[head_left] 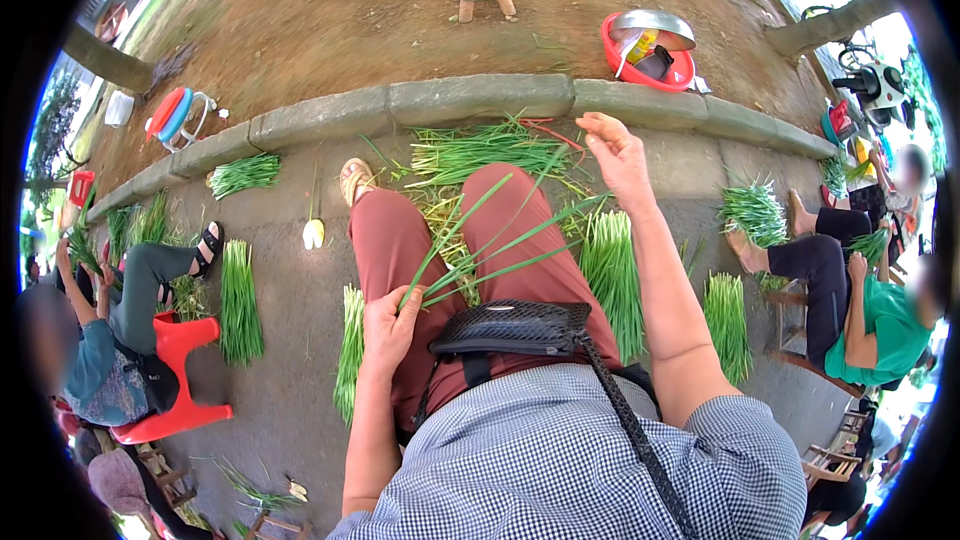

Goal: The person trims and cleans green stalks by hand, peeling away dry or yellowed outer layers and sorting the stalks while sitting outdoors with others.

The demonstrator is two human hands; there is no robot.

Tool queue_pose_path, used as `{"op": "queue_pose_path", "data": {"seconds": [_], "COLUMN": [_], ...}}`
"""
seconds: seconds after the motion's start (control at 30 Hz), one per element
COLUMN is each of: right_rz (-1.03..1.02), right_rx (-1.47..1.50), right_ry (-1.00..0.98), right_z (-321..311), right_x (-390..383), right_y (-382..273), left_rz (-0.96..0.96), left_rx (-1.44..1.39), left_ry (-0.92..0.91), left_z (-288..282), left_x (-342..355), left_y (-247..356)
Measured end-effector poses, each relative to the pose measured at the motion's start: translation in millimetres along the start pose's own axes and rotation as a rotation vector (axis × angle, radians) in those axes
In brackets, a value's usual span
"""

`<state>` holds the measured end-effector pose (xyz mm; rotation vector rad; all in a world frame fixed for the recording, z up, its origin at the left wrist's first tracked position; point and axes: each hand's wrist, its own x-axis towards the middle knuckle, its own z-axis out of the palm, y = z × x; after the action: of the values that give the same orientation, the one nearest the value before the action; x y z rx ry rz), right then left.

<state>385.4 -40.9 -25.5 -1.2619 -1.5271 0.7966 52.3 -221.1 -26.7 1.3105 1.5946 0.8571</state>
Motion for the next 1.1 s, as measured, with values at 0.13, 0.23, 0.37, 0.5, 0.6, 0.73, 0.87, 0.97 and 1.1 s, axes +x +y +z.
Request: {"op": "queue_pose_path", "data": {"seconds": [0.13, 0.23, 0.37, 0.5, 0.6, 0.73, 0.87, 0.97, 1.1], "right_rz": [-0.115, -0.250, -0.382, -0.489, -0.546, -0.262, 0.175, 0.284, 0.292], "right_rx": [-0.058, -0.114, -0.349, -0.514, -0.550, -0.266, 0.258, 0.375, 0.303], "right_ry": [-0.080, -0.183, -0.280, -0.329, -0.274, -0.214, -0.092, -0.062, -0.198], "right_z": [2, 3, 7, 8, 13, 19, 27, 33, 39], "right_x": [-4, -9, -18, -19, -19, -23, -20, -12, 0], "right_y": [-24, -36, -42, -38, -40, -30, -12, -15, -16], "left_rz": [0.001, -0.012, 0.006, 0.007, -0.018, -0.070, -0.104, -0.102, -0.099], "left_rx": [-0.028, -0.007, -0.003, -0.046, -0.093, -0.194, -0.278, -0.342, -0.325], "left_ry": [-0.004, -0.014, -0.011, 0.004, -0.005, -0.015, -0.067, -0.075, -0.080], "left_z": [-1, -2, -1, -1, -2, -3, -4, -7, -6], "left_x": [-1, -1, 0, -1, 0, 2, 5, 6, 6], "left_y": [-4, -1, -3, -3, -5, -9, -7, -12, -8]}}
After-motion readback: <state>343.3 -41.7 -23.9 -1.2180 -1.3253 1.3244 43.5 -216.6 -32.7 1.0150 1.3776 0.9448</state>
